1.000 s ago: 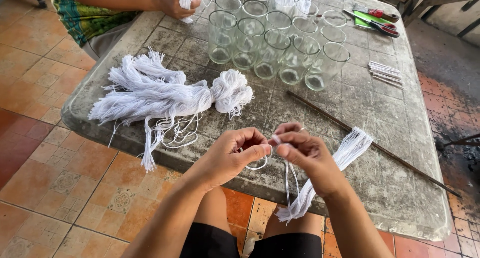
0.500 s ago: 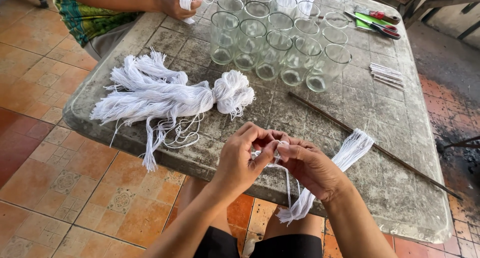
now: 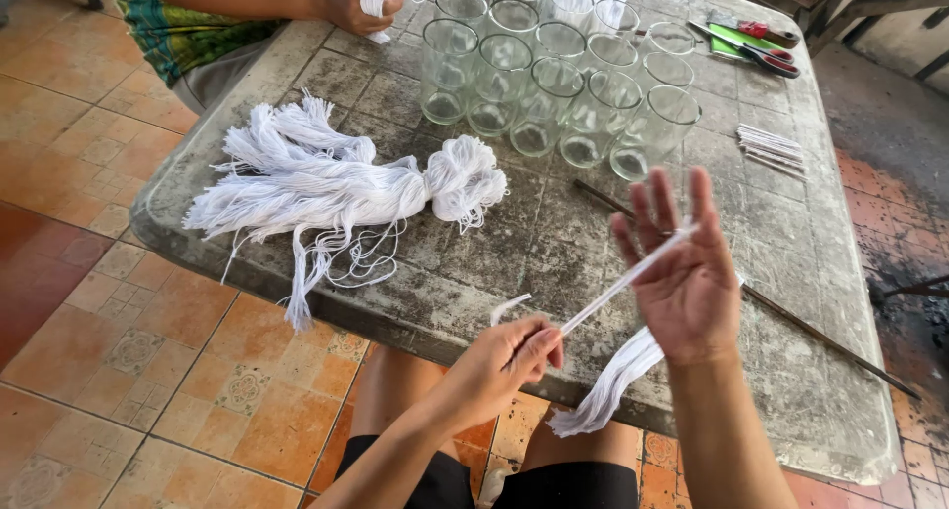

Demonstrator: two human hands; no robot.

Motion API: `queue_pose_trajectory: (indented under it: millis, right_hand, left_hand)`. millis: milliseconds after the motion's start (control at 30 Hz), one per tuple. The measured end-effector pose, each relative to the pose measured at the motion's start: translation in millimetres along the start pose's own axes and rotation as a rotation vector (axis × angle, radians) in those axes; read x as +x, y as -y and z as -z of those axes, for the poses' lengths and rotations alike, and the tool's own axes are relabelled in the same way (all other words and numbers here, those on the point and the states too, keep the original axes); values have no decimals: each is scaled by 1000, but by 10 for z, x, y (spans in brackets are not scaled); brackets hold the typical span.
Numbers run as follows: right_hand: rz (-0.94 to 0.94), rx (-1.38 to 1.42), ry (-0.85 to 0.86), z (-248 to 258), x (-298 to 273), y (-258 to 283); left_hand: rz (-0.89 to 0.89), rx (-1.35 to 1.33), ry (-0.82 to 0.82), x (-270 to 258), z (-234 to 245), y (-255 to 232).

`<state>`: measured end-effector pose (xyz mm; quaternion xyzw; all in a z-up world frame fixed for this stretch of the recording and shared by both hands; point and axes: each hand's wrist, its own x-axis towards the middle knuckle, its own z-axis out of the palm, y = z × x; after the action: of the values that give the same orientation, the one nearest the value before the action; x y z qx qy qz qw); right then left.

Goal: Preparing candle wicks by separating yarn strands and tying knots.

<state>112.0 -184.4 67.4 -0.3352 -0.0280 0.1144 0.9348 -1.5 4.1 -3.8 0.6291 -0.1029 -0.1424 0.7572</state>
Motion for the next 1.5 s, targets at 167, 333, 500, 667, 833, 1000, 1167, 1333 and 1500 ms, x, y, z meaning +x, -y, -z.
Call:
queue_pose_trajectory:
  millis: [167, 333, 500, 667, 833, 1000, 1167, 1333, 1500]
  right_hand:
    - [106, 191, -17, 540, 170, 425]
    - [123, 37, -54, 568, 76, 517]
    - [18, 98, 65, 434, 111, 309]
    - [-60, 58, 415, 5, -43, 67]
    - [-122, -601, 127, 365, 156, -486]
    - [-11, -1152, 218, 110, -17, -937]
    - [129, -1250, 239, 169, -133, -1232]
    - [348, -1412, 122, 115, -76, -1436]
    - [373, -1387, 121, 175, -52, -1489]
  left_hand:
    - [184, 159, -159, -142, 498, 236]
    - [-40, 603, -730, -48, 1076, 165]
    - [-111, 962, -862, 480, 1170, 177]
    - [41, 1089, -794, 789, 1129, 445]
    - [-169, 887, -666, 583, 997, 434]
    - [-149, 364, -618, 280, 860, 289]
    - [-138, 176, -601, 200, 825, 211]
    - [-243, 438, -614, 15, 683, 52]
    - [-426, 710, -693, 35, 832, 309]
